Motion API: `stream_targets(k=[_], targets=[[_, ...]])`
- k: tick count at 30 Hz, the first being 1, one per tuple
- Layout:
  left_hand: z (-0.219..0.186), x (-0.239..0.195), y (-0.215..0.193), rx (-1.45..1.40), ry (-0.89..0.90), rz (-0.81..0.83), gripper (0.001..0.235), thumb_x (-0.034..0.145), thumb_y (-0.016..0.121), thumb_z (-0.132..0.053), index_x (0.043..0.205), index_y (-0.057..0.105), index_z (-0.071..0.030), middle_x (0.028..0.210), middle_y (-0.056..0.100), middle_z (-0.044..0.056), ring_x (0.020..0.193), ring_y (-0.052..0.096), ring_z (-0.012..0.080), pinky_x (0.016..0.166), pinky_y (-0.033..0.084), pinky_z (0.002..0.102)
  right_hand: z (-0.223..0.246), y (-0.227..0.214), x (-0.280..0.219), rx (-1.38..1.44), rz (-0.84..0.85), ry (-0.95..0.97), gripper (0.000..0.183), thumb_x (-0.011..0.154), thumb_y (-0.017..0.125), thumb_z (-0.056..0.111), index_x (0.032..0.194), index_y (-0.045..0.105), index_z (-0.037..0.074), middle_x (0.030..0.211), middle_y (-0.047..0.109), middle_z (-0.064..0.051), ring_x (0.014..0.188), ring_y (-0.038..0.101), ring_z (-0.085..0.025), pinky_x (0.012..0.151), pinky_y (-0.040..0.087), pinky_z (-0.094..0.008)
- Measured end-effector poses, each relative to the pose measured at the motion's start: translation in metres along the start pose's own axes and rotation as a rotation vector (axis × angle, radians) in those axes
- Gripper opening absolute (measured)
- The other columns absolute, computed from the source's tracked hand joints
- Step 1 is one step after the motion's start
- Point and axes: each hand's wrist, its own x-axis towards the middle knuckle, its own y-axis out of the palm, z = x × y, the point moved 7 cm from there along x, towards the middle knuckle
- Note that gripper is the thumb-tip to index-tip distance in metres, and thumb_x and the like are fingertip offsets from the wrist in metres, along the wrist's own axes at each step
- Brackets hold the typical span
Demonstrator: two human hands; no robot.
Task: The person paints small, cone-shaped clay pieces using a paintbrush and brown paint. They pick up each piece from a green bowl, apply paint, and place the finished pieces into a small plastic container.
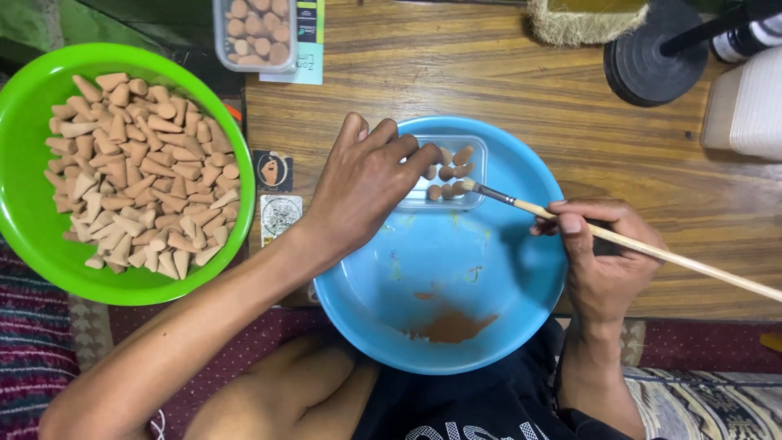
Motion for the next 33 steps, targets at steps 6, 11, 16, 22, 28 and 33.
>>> stream_targets(k=[6, 11, 16, 22, 28, 33], targets=[[0.006, -0.015, -0.025, 0.038, -0.019, -0.129, 0.025, 0.087, 0.088, -0.035, 0.088, 0.070, -0.018, 0.081, 0.070, -0.003, 0.082, 0.055, 0.0206, 0.071, 0.036, 0.038, 0.015, 0.005, 0.002, 0.018, 0.013, -0.081, 0.038, 0.108, 0.061, 0.027, 0.103, 0.062, -0.011, 0.089, 0.069, -0.024, 0.074, 0.074, -0.032, 0.068, 0.060, -0.035], [-0.005, -0.004, 0.003, 0.255, 0.006, 0.022, 0.023, 0.081, 0.079, -0.015, 0.100, 0.072, -0.026, 0.090, 0.069, -0.003, 0.096, 0.057, 0.0208, 0.079, 0.040, 0.037, 0.026, 0.012, 0.003, -0.021, 0.039, -0.115, 0.032, 0.112, 0.061, 0.020, 0.106, 0.063, -0.012, 0.093, 0.069, -0.024, 0.076, 0.073, -0.031, 0.069, 0.059, -0.035], [-0.018, 0.018, 0.043, 0.433, -0.013, 0.086, 0.022, 0.090, 0.066, -0.016, 0.070, 0.067, -0.027, 0.072, 0.061, -0.001, 0.084, 0.049, 0.0220, 0.078, 0.038, 0.038, 0.032, 0.016, 0.000, -0.046, 0.056, -0.059, 0.025, 0.111, 0.063, 0.012, 0.103, 0.067, -0.010, 0.089, 0.070, -0.020, 0.074, 0.072, -0.027, 0.069, 0.059, -0.032], [-0.021, 0.019, 0.064, 0.471, -0.025, 0.112, 0.030, 0.088, 0.068, -0.012, 0.062, 0.063, -0.027, 0.060, 0.055, -0.003, 0.081, 0.048, 0.0241, 0.081, 0.038, 0.040, 0.021, 0.011, -0.002, -0.026, 0.040, -0.034, 0.025, 0.109, 0.064, 0.015, 0.102, 0.068, -0.009, 0.086, 0.071, -0.020, 0.073, 0.074, -0.026, 0.068, 0.060, -0.031], [-0.017, 0.018, 0.055, 0.245, -0.033, 0.065, 0.014, 0.084, 0.076, -0.014, 0.071, 0.076, -0.007, 0.060, 0.060, 0.011, 0.085, 0.052, 0.0294, 0.085, 0.030, 0.050, 0.015, 0.024, 0.003, -0.036, 0.086, -0.105, 0.006, 0.099, 0.078, 0.004, 0.097, 0.077, -0.002, 0.089, 0.076, -0.019, 0.081, 0.075, -0.032, 0.073, 0.056, -0.043], [-0.019, 0.015, 0.047, 0.170, 0.020, 0.105, 0.006, 0.084, 0.074, -0.006, 0.080, 0.079, -0.006, 0.059, 0.064, 0.010, 0.088, 0.057, 0.0302, 0.090, 0.031, 0.050, 0.015, 0.026, 0.007, -0.039, 0.111, -0.098, 0.006, 0.100, 0.076, 0.005, 0.095, 0.077, 0.001, 0.085, 0.076, -0.015, 0.079, 0.075, -0.028, 0.076, 0.057, -0.042]])
